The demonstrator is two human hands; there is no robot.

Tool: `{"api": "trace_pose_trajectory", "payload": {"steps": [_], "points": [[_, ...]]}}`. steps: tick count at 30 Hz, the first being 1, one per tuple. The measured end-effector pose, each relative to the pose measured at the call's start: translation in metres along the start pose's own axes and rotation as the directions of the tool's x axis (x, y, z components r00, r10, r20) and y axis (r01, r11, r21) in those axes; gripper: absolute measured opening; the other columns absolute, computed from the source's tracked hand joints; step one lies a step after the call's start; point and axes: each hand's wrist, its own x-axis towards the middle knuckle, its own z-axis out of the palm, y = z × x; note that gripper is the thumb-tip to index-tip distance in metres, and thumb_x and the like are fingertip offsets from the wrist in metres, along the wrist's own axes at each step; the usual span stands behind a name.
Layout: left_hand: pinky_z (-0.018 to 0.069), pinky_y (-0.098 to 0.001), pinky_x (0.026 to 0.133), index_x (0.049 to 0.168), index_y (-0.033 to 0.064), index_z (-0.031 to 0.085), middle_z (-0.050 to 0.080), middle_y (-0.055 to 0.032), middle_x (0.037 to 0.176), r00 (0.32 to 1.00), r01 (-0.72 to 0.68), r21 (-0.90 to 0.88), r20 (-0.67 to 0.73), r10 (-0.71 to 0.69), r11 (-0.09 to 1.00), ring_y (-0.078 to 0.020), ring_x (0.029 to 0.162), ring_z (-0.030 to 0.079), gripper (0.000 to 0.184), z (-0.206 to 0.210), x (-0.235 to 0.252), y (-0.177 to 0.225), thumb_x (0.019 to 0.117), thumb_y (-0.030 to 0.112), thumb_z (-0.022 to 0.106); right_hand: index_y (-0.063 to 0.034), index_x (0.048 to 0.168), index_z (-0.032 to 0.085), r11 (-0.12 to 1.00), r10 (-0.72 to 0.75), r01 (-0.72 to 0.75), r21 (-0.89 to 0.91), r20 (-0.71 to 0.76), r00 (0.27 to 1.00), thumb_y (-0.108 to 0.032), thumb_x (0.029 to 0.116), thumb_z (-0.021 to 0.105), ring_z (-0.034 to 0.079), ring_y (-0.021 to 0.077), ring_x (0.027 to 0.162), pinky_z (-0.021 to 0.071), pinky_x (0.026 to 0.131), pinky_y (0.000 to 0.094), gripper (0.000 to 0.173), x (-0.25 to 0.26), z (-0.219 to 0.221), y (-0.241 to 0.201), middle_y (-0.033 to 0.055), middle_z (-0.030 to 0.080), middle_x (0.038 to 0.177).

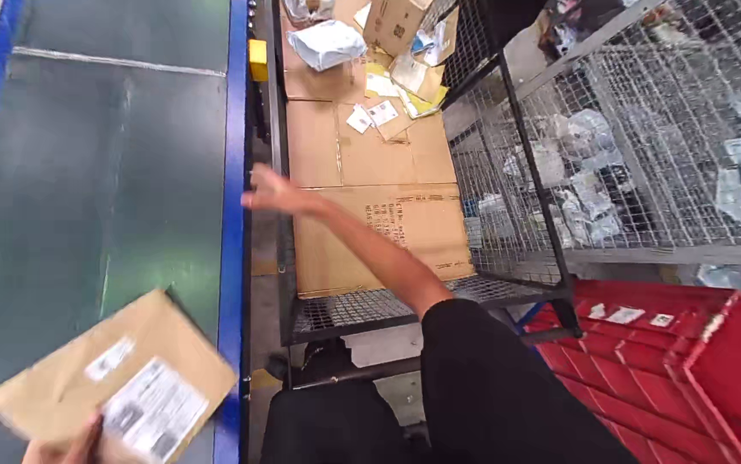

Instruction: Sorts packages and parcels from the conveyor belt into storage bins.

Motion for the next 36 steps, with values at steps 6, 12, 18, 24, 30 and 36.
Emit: {"api": "trace_pose_trajectory", "payload": {"steps": [6, 12, 18, 24, 30, 36], "points": [[0.063, -0.0331, 0.085, 0.145, 0.0025, 0.041, 0.068, -0.0085, 0.12, 0.924, -0.134, -0.07, 0.351, 0.15, 0.989, -0.0129, 0.099, 0.071, 0.063, 0.217, 0.103, 0.141, 0.0936, 0.021, 0.071, 0.0052, 0.135, 0.05, 0.804, 0.358, -0.281, 0.524, -0.05, 0.932, -0.009, 0.0947, 0.07, 0.071, 0.0181, 0.095, 0.061, 0.088, 0.0389, 0.047, -0.141, 0.047, 0.07, 0.0141, 0.071, 0.11], [0.0545, -0.0425, 0.103, 0.16, 0.007, 0.025, 0.051, -0.0133, 0.152, 0.913, -0.384, 0.229, 0.239, 0.331, 0.894, -0.0238, 0.13, 0.059, 0.098, 0.204, 0.09, 0.142, 0.0886, 0.053, 0.073, -0.0109, 0.153, 0.039, 0.88, 0.448, -0.114, 0.461, -0.726, 0.522, -0.057, 0.096, 0.063, 0.067, 0.0242, 0.114, 0.0605, 0.093, 0.0447, 0.077, -0.103, -0.241, 0.124, 0.0145, 0.062, 0.135], [0.0498, -0.047, 0.108, 0.155, -0.0002, 0.032, 0.047, -0.0245, 0.152, 0.921, 0.092, 0.44, -0.378, 0.091, 0.893, -0.0334, 0.135, 0.054, 0.085, -0.006, -0.038, 0.029, 0.0952, 0.047, 0.069, -0.0123, 0.161, 0.016, 0.86, 0.45, -0.13, 0.493, -0.613, 0.649, -0.067, 0.1038, 0.029, 0.065, 0.0275, 0.123, 0.0571, 0.099, 0.0431, 0.08, -0.077, -0.304, 0.088, 0.0141, 0.054, 0.149], [0.0273, -0.0579, 0.123, 0.153, -0.0082, 0.035, 0.037, -0.0349, 0.155, 0.583, 0.616, 0.287, -0.792, -0.179, 0.734, -0.047, 0.147, 0.034, 0.087, -0.129, -0.204, -0.065, 0.0954, 0.049, 0.067, -0.0067, 0.15, 0.038, 0.919, 0.373, -0.326, 0.221, -0.222, 0.901, -0.035, 0.1096, 0.044, 0.072, 0.0246, 0.107, 0.0611, 0.088, 0.0399, 0.05, -0.06, -0.051, 0.101, 0.0134, 0.066, 0.132], [0.0435, -0.055, 0.113, 0.156, -0.0012, 0.033, 0.044, -0.0313, 0.151, 0.429, 0.607, -0.151, -0.764, -0.482, 0.78, -0.0408, 0.139, 0.047, 0.095, -0.1, -0.215, -0.174, 0.0886, 0.051, 0.076, -0.0048, 0.145, 0.051, 0.975, 0.135, -0.062, -0.213, 0.346, 0.928, -0.035, 0.1033, 0.059, 0.068, 0.0212, 0.114, 0.0587, 0.097, 0.0429, 0.052, -0.074, 0.234, 0.072, 0.0136, 0.065, 0.133], [0.0563, -0.0494, 0.098, 0.143, -0.0032, 0.049, 0.062, -0.026, 0.13, 0.353, 0.416, -0.485, -0.693, -0.629, 0.769, -0.0324, 0.117, 0.066, 0.076, -0.07, -0.178, -0.181, 0.0871, 0.036, 0.082, -0.0068, 0.152, 0.042, 0.732, 0.203, 0.133, -0.669, 0.399, 0.894, -0.057, 0.0857, 0.074, 0.061, 0.0434, 0.119, 0.0491, 0.095, 0.0648, 0.089, -0.103, 0.368, 0.036, 0.0246, 0.058, 0.136]]}}
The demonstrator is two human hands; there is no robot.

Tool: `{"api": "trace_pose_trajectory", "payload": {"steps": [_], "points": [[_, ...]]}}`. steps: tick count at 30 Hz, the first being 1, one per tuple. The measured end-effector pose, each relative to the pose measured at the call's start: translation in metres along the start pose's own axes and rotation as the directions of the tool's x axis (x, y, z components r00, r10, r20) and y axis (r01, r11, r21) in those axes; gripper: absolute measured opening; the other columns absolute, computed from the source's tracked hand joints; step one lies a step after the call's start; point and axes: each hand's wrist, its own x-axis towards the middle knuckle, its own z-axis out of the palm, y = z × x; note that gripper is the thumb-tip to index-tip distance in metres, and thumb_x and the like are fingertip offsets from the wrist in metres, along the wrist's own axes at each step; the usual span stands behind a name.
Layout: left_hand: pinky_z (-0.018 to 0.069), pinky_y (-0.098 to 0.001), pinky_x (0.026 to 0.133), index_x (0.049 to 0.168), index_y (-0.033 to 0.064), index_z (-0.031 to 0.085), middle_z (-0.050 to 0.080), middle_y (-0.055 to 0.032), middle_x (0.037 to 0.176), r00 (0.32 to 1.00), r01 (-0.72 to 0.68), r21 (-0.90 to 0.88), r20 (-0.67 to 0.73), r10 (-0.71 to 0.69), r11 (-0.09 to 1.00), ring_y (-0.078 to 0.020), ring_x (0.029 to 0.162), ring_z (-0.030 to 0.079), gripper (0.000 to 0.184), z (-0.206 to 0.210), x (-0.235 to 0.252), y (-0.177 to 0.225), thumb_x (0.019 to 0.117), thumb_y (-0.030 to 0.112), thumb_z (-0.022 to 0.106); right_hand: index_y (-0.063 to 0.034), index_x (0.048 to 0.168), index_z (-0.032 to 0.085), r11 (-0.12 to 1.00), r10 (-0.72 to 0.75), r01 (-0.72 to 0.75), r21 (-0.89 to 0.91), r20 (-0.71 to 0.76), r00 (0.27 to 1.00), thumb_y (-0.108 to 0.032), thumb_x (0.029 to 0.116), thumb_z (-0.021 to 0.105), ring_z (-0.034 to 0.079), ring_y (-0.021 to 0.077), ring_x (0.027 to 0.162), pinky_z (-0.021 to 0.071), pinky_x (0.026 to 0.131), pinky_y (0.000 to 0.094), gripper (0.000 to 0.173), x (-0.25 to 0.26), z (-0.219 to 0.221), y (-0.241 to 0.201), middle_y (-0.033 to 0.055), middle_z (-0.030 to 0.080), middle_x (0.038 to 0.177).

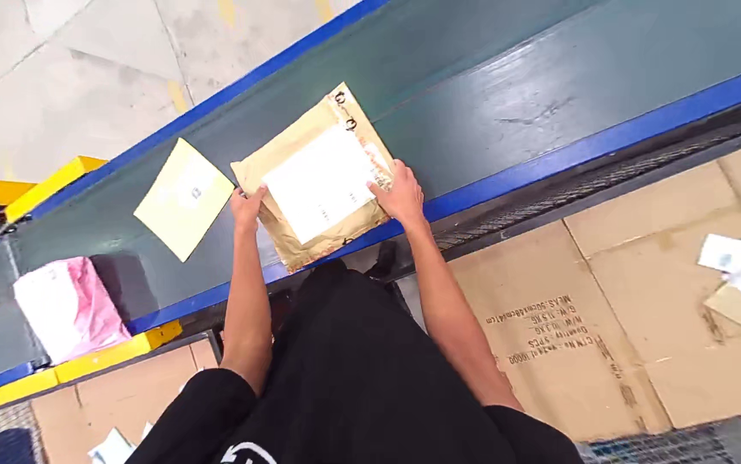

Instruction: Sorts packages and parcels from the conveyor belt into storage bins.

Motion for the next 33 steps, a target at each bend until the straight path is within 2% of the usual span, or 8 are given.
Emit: {"api": "trace_pose_trajectory", "payload": {"steps": [3, 5, 12, 16, 19, 24, 29, 33], "points": [[0.0591, -0.042, 0.094, 0.136, -0.0025, 0.054, 0.069, -0.0181, 0.121, 0.952, -0.043, -0.189, 0.289, 0.097, 0.981, -0.023, 0.107, 0.07, 0.05, 0.011, 0.005, 0.004, 0.0963, 0.02, 0.073, -0.0057, 0.144, 0.05, 0.982, 0.172, -0.172, 0.072, 0.009, 0.985, -0.048, 0.077, 0.086, 0.065, 0.0471, 0.107, 0.05, 0.091, 0.0676, 0.087, -0.006, -0.014, 0.012, 0.0284, 0.067, 0.115], [0.0589, -0.0422, 0.092, 0.138, 0.0007, 0.048, 0.067, -0.0157, 0.119, 0.882, -0.052, -0.282, 0.437, 0.176, 0.958, -0.022, 0.103, 0.069, 0.04, 0.018, 0.004, 0.009, 0.1029, 0.016, 0.061, -0.0055, 0.133, 0.061, 0.916, 0.205, -0.243, 0.319, 0.147, 0.968, -0.038, 0.0798, 0.087, 0.069, 0.0309, 0.101, 0.0574, 0.089, 0.0525, 0.068, -0.018, -0.03, 0.041, 0.0188, 0.07, 0.112], [0.0552, -0.0482, 0.099, 0.139, 0.0016, 0.052, 0.062, -0.0182, 0.134, 0.79, -0.306, -0.119, 0.521, 0.322, 0.944, -0.0283, 0.116, 0.065, 0.042, 0.026, 0.008, 0.039, 0.1019, 0.019, 0.063, -0.0053, 0.144, 0.04, 0.521, 0.244, -0.333, 0.786, 0.237, 0.941, -0.018, 0.0974, 0.067, 0.071, 0.0156, 0.098, 0.0629, 0.085, 0.0368, 0.055, -0.115, -0.009, 0.066, 0.0072, 0.069, 0.114], [0.0369, -0.068, 0.112, 0.152, -0.0015, 0.04, 0.041, -0.0311, 0.153, 0.904, -0.425, 0.434, 0.161, 0.395, 0.794, -0.0508, 0.14, 0.041, 0.102, -0.033, 0.095, 0.048, 0.0749, 0.042, 0.09, -0.0073, 0.148, 0.033, 0.407, 0.355, -0.362, 0.839, 0.22, 0.909, -0.008, 0.0978, 0.063, 0.073, 0.0176, 0.091, 0.0648, 0.078, 0.0369, 0.059, -0.136, 0.01, 0.068, 0.0101, 0.069, 0.112], [0.0297, -0.0791, 0.108, 0.152, -0.0034, 0.04, 0.029, -0.0392, 0.156, 0.932, -0.362, 0.653, 0.254, 0.258, 0.665, -0.062, 0.141, 0.029, 0.122, -0.057, 0.14, 0.067, 0.0589, 0.053, 0.096, -0.0071, 0.149, 0.035, 0.371, 0.393, -0.365, 0.854, 0.212, 0.895, -0.019, 0.1013, 0.063, 0.072, 0.0175, 0.093, 0.0637, 0.08, 0.0371, 0.057, -0.132, 0.011, 0.063, 0.0101, 0.07, 0.112], [0.0449, -0.0728, 0.1, 0.145, -0.0066, 0.045, 0.057, -0.0389, 0.13, 0.818, -0.534, 0.578, 0.537, 0.204, 0.617, -0.055, 0.12, 0.057, 0.098, -0.019, 0.145, 0.073, 0.0743, 0.045, 0.089, -0.0013, 0.143, 0.046, 0.317, 0.485, -0.176, 0.932, 0.0, 0.875, -0.014, 0.0972, 0.067, 0.071, 0.0192, 0.092, 0.0622, 0.081, 0.0369, 0.052, -0.128, -0.04, 0.083, 0.014, 0.069, 0.112], [0.0535, -0.0513, 0.102, 0.143, -0.0039, 0.05, 0.063, -0.026, 0.132, 0.733, -0.561, 0.423, 0.654, 0.189, 0.711, -0.0307, 0.114, 0.067, 0.069, 0.004, 0.072, 0.098, 0.0922, 0.036, 0.074, -0.0076, 0.136, 0.056, 0.473, 0.495, 0.004, 0.881, -0.27, 0.826, -0.015, 0.0949, 0.068, 0.065, 0.0151, 0.073, 0.0582, 0.066, 0.0348, 0.044, -0.15, -0.156, 0.196, 0.0091, 0.069, 0.098], [0.0572, -0.0343, 0.096, 0.143, -0.0025, 0.045, 0.063, -0.0117, 0.126, 0.647, -0.578, 0.194, 0.701, 0.3, 0.793, -0.0081, 0.105, 0.066, 0.06, 0.017, 0.048, 0.11, 0.0954, 0.022, 0.07, -0.004, 0.133, 0.057, 0.591, 0.657, 0.059, 0.805, -0.523, 0.543, -0.018, 0.0928, 0.071, 0.066, 0.0149, 0.078, 0.0589, 0.07, 0.0359, 0.045, -0.209, -0.279, 0.341, 0.0091, 0.069, 0.1]]}}
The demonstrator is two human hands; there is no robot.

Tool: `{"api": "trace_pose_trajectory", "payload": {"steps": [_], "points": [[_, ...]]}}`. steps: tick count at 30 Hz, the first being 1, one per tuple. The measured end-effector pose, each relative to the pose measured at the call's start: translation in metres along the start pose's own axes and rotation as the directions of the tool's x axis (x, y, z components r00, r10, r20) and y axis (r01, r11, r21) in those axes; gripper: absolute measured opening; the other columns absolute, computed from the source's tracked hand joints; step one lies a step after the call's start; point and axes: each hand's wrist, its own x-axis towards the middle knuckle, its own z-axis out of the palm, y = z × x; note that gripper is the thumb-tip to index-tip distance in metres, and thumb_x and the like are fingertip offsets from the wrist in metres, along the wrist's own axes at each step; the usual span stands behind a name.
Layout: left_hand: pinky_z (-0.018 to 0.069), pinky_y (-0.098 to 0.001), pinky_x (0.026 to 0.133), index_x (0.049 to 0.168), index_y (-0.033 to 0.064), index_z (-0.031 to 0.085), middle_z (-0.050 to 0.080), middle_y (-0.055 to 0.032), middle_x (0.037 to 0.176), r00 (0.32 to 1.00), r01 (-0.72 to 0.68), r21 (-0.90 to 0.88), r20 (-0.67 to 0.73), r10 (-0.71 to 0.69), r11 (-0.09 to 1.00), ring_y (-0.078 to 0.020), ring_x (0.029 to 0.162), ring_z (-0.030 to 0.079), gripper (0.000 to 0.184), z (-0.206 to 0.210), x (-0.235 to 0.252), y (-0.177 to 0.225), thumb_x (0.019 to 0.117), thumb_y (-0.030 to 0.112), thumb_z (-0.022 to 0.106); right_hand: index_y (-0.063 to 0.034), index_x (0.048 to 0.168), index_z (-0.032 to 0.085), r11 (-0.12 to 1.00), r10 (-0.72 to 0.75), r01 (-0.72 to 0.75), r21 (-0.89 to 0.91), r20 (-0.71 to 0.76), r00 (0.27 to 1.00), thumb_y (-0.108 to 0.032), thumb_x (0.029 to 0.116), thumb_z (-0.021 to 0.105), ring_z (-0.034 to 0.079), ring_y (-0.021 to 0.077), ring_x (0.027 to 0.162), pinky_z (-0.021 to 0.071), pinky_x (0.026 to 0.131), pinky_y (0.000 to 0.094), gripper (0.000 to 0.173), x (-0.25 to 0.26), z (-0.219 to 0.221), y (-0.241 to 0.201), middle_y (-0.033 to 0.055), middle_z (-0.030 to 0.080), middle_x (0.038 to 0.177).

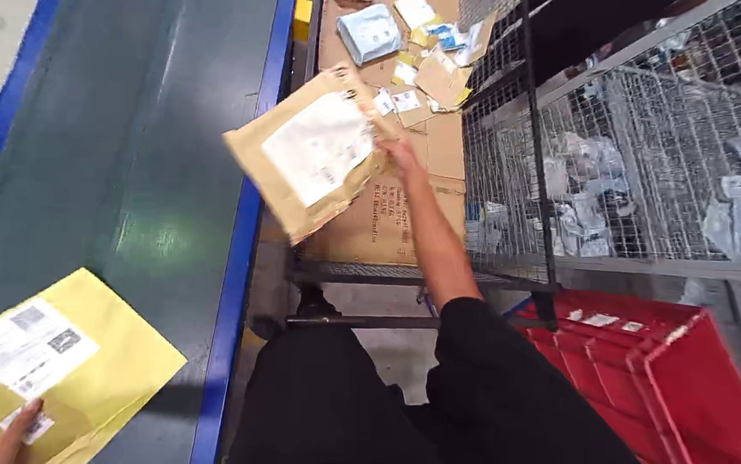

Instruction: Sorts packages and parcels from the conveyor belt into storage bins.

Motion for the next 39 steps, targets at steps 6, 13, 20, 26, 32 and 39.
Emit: {"api": "trace_pose_trajectory", "payload": {"steps": [6, 13, 20, 26, 32, 39], "points": [[0.0575, -0.0294, 0.095, 0.141, -0.0038, 0.041, 0.064, -0.0004, 0.121, 0.971, -0.234, -0.17, -0.097, 0.22, 0.957, -0.0022, 0.103, 0.067, 0.05, 0.054, -0.011, 0.105, 0.0992, 0.012, 0.062, -0.0148, 0.163, 0.016, 0.982, 0.113, 0.006, 0.19, -0.609, 0.785, -0.025, 0.0994, 0.065, 0.059, 0.0314, 0.123, 0.0553, 0.096, 0.0478, 0.081, 0.087, -0.153, 0.065, 0.0226, 0.048, 0.148], [0.0645, -0.034, 0.081, 0.139, 0.007, 0.043, 0.071, 0.0001, 0.107, 0.924, -0.106, -0.507, 0.267, 0.273, 0.855, -0.0117, 0.091, 0.073, 0.046, 0.28, -0.021, 0.285, 0.0988, 0.01, 0.063, -0.0068, 0.162, 0.016, 0.975, 0.044, -0.161, 0.155, 0.571, 0.82, -0.036, 0.1, 0.059, 0.062, 0.0184, 0.125, 0.0546, 0.1, 0.0375, 0.081, -0.099, 0.03, 0.09, 0.0106, 0.054, 0.149], [0.058, -0.0374, 0.099, 0.16, 0.0037, 0.017, 0.057, -0.0153, 0.144, 0.743, -0.294, -0.301, 0.525, 0.415, 0.907, -0.0211, 0.12, 0.066, 0.095, 0.419, -0.002, 0.337, 0.0901, 0.024, 0.077, 0.0007, 0.144, 0.045, 0.945, 0.204, -0.228, 0.234, 0.124, 0.971, -0.027, 0.0958, 0.072, 0.071, 0.0209, 0.098, 0.0613, 0.087, 0.0406, 0.061, -0.048, -0.007, 0.06, 0.0152, 0.069, 0.114], [0.0586, -0.0394, 0.099, 0.161, 0.0052, 0.017, 0.055, -0.0151, 0.148, 0.882, -0.322, -0.11, 0.325, 0.34, 0.94, -0.0228, 0.118, 0.068, 0.095, 0.3, -0.017, 0.256, 0.0909, 0.03, 0.076, -0.015, 0.16, 0.024, 0.919, 0.25, -0.108, 0.379, -0.35, 0.903, -0.059, 0.0985, 0.058, 0.058, 0.0323, 0.129, 0.0568, 0.099, 0.0488, 0.083, 0.173, -0.193, 0.026, 0.0181, 0.047, 0.152], [0.0485, -0.039, 0.11, 0.153, -0.0107, 0.027, 0.047, -0.0314, 0.148, 0.904, -0.163, 0.185, -0.365, 0.222, 0.969, -0.03, 0.133, 0.056, 0.075, 0.116, -0.112, 0.131, 0.0968, 0.021, 0.067, -0.016, 0.16, 0.023, 0.987, 0.157, -0.155, 0.03, -0.121, 0.98, -0.039, 0.0976, 0.069, 0.061, 0.0273, 0.126, 0.0561, 0.099, 0.0456, 0.081, 0.14, -0.103, 0.055, 0.0137, 0.052, 0.149], [0.0453, -0.0537, 0.111, 0.157, -0.0032, 0.027, 0.043, -0.0286, 0.153, 0.764, 0.381, -0.029, -0.553, -0.332, 0.924, -0.038, 0.138, 0.049, 0.099, 0.06, -0.158, 0.011, 0.0908, 0.056, 0.07, 0.0019, 0.142, 0.052, 0.942, -0.22, 0.318, -0.105, 0.522, 0.824, -0.024, 0.1011, 0.062, 0.067, 0.0201, 0.116, 0.0561, 0.099, 0.038, 0.049, -0.066, 0.175, 0.088, 0.0164, 0.066, 0.131]]}}
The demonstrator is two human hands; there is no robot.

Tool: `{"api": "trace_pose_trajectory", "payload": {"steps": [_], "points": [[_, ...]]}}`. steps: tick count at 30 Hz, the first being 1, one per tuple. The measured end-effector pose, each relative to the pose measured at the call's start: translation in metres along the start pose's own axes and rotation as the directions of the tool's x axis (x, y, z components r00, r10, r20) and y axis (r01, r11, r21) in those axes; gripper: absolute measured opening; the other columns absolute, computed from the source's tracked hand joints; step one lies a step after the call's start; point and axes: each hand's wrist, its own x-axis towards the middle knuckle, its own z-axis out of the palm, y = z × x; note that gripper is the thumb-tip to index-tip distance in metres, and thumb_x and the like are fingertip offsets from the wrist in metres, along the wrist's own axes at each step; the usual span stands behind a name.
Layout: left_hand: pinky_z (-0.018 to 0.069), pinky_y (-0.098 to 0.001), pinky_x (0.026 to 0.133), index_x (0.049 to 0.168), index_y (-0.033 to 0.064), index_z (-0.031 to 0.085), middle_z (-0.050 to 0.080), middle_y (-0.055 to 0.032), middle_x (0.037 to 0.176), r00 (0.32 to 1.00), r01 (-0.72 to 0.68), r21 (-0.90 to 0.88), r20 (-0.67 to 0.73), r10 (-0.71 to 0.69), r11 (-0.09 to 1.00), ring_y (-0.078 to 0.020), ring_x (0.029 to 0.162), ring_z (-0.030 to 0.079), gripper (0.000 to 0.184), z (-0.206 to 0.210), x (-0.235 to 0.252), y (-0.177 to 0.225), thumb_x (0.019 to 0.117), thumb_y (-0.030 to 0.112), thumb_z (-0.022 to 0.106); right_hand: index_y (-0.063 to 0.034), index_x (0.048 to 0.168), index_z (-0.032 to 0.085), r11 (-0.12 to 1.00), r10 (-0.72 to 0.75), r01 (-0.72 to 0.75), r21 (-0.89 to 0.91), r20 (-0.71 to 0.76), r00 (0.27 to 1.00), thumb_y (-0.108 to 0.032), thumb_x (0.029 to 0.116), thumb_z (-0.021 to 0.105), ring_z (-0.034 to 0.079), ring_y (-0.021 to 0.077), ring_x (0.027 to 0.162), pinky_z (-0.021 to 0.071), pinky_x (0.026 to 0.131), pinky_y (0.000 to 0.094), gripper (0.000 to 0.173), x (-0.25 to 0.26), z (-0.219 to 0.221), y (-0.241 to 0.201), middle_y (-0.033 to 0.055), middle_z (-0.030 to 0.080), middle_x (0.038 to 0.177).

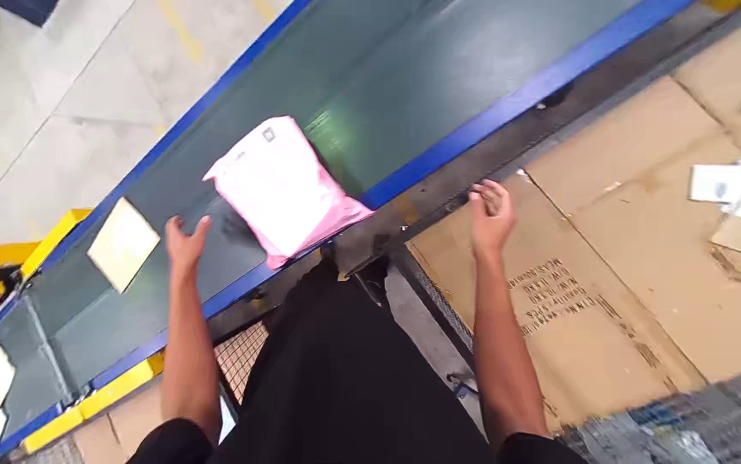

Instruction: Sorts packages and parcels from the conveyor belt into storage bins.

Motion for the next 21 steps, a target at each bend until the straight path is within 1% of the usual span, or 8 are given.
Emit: {"api": "trace_pose_trajectory", "payload": {"steps": [2, 5, 7, 10, 13, 16, 18, 21], "points": [[0.0557, -0.052, 0.098, 0.158, 0.0003, 0.022, 0.05, -0.0256, 0.148, 0.983, 0.14, -0.208, 0.144, -0.111, 0.968, -0.0344, 0.125, 0.06, 0.093, 0.039, 0.008, -0.004, 0.096, 0.054, 0.065, -0.0046, 0.145, 0.052, 0.99, -0.093, 0.115, -0.086, 0.231, 0.968, -0.032, 0.1005, 0.063, 0.064, 0.0195, 0.121, 0.055, 0.102, 0.0412, 0.053, -0.005, 0.08, -0.047, 0.012, 0.064, 0.136], [0.0557, -0.0486, 0.1, 0.157, 0.0016, 0.027, 0.048, -0.0222, 0.15, 0.938, 0.187, -0.479, 0.346, -0.011, 0.858, -0.0315, 0.127, 0.06, 0.069, 0.098, 0.012, 0.02, 0.1073, 0.045, 0.049, -0.0109, 0.151, 0.047, 0.978, 0.002, 0.096, -0.184, 0.47, 0.883, -0.052, 0.0957, 0.065, 0.06, 0.0286, 0.127, 0.0501, 0.106, 0.0526, 0.072, 0.01, 0.163, -0.09, 0.0147, 0.058, 0.144], [0.052, -0.0458, 0.106, 0.157, 0.0014, 0.031, 0.049, -0.0206, 0.15, 0.905, 0.119, -0.59, 0.395, 0.157, 0.799, -0.0279, 0.131, 0.057, 0.063, 0.128, 0.011, 0.047, 0.1092, 0.04, 0.044, -0.0165, 0.149, 0.052, 0.974, 0.096, 0.027, -0.225, 0.517, 0.851, -0.062, 0.0899, 0.068, 0.063, 0.0342, 0.121, 0.0491, 0.101, 0.0618, 0.077, 0.021, 0.179, -0.108, 0.0166, 0.064, 0.136], [0.0571, -0.0415, 0.101, 0.153, 0.0, 0.032, 0.061, -0.0183, 0.135, 0.866, 0.065, -0.694, 0.397, 0.306, 0.717, -0.0216, 0.118, 0.065, 0.061, 0.163, -0.01, 0.099, 0.1069, 0.033, 0.054, -0.0114, 0.142, 0.056, 0.979, 0.192, -0.111, -0.174, 0.575, 0.795, -0.054, 0.0873, 0.076, 0.066, 0.0279, 0.113, 0.0534, 0.099, 0.0526, 0.072, 0.015, 0.169, -0.124, 0.0156, 0.068, 0.126], [0.0599, -0.0418, 0.096, 0.16, 0.006, 0.02, 0.059, -0.0178, 0.138, 0.816, 0.093, -0.693, 0.465, 0.345, 0.715, -0.021, 0.116, 0.067, 0.084, 0.174, -0.034, 0.13, 0.0966, 0.026, 0.071, -0.0027, 0.133, 0.06, 0.966, 0.251, -0.256, -0.048, 0.43, 0.867, -0.041, 0.082, 0.083, 0.069, 0.0206, 0.107, 0.0564, 0.098, 0.0445, 0.068, -0.032, 0.158, -0.112, 0.0133, 0.072, 0.116], [0.0619, -0.0395, 0.092, 0.16, 0.0075, 0.021, 0.06, -0.0161, 0.137, 0.698, 0.061, -0.648, 0.571, 0.432, 0.759, -0.0192, 0.111, 0.069, 0.083, 0.174, -0.049, 0.139, 0.095, 0.018, 0.072, 0.0014, 0.147, 0.045, 0.956, 0.287, -0.293, 0.012, 0.169, 0.943, -0.039, 0.0746, 0.088, 0.059, 0.0289, 0.125, 0.0495, 0.108, 0.0479, 0.094, -0.096, 0.147, -0.079, 0.0228, 0.06, 0.135], [0.0623, -0.04, 0.091, 0.157, 0.0065, 0.03, 0.063, -0.0158, 0.134, 0.631, -0.015, -0.602, 0.614, 0.475, 0.798, -0.0193, 0.108, 0.07, 0.076, 0.182, -0.063, 0.152, 0.0948, 0.019, 0.072, 0.0013, 0.153, 0.034, 0.912, 0.353, -0.362, 0.193, 0.078, 0.932, -0.035, 0.0772, 0.087, 0.056, 0.0252, 0.131, 0.0483, 0.111, 0.044, 0.1, -0.141, 0.133, -0.067, 0.0214, 0.053, 0.144], [0.0517, -0.0407, 0.109, 0.157, 0.0047, 0.032, 0.05, -0.0155, 0.151, 0.366, -0.338, -0.569, 0.654, 0.662, 0.749, -0.0188, 0.131, 0.058, 0.083, 0.207, -0.093, 0.197, 0.0914, 0.034, 0.073, -0.0034, 0.156, 0.024, 0.743, 0.483, -0.382, 0.55, -0.046, 0.874, -0.029, 0.0895, 0.077, 0.066, 0.0176, 0.117, 0.0566, 0.101, 0.0395, 0.089, -0.18, 0.093, -0.062, 0.0154, 0.062, 0.134]]}}
